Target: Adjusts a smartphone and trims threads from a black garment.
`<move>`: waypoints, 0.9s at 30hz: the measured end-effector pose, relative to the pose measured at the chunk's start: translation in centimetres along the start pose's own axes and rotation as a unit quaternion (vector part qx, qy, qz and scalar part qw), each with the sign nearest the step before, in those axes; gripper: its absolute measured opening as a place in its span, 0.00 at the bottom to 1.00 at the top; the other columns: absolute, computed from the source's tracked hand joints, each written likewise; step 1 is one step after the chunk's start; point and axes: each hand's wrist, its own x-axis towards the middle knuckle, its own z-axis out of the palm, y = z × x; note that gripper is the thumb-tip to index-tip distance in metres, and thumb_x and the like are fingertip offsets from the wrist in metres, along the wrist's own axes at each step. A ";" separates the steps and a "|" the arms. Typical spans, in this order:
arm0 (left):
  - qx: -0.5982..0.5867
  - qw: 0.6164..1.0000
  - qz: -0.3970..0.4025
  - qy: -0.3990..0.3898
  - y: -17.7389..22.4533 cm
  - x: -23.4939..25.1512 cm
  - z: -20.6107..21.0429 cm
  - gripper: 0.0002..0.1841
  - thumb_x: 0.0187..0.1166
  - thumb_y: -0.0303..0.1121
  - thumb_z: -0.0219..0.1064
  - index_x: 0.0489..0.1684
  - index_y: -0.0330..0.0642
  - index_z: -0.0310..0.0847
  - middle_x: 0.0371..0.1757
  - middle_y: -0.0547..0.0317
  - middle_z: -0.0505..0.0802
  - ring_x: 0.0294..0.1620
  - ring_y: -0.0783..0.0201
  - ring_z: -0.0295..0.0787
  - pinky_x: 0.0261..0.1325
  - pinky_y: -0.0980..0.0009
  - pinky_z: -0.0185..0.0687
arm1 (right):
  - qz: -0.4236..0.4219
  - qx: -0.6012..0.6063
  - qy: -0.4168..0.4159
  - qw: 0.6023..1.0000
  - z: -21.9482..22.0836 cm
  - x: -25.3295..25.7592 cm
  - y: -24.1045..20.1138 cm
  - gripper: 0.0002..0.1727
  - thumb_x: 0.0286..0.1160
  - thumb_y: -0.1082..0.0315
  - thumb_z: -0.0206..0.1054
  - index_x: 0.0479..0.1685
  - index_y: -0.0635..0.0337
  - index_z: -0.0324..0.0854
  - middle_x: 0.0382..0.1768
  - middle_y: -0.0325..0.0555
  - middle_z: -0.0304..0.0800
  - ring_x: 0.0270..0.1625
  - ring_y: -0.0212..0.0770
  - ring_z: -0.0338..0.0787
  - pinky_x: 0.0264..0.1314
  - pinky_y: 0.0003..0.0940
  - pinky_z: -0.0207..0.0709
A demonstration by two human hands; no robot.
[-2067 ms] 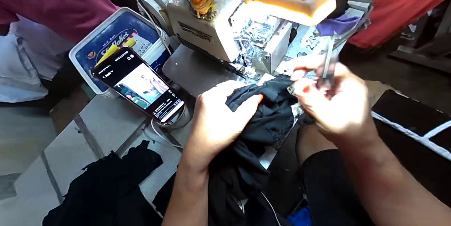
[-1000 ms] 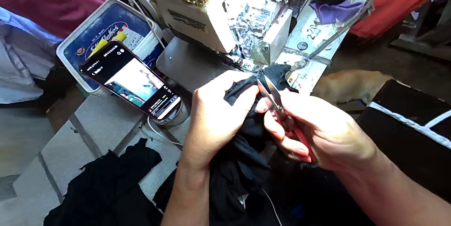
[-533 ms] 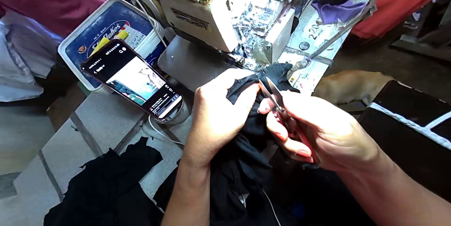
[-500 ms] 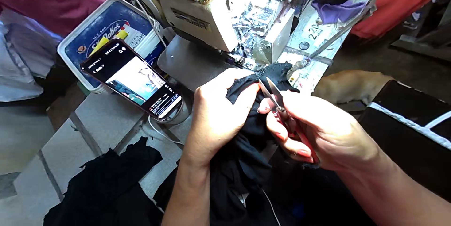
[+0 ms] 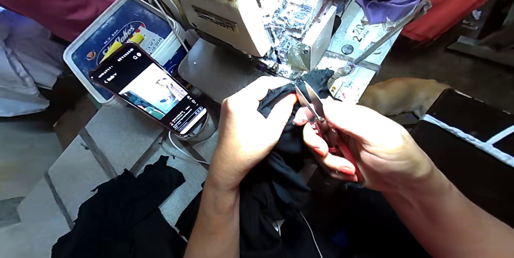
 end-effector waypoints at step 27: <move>-0.004 1.000 0.007 -0.008 -0.2 0.0 0.1 0.09 0.70 0.22 0.73 0.46 0.34 0.89 0.41 0.64 0.94 0.43 0.84 0.89 0.51 0.87 0.84 | -0.001 0.027 0.012 1.000 -0.1 0.3 0.5 0.21 0.93 0.64 0.36 0.44 0.54 0.77 0.18 0.30 0.77 0.12 0.16 0.70 0.13 0.09 0.65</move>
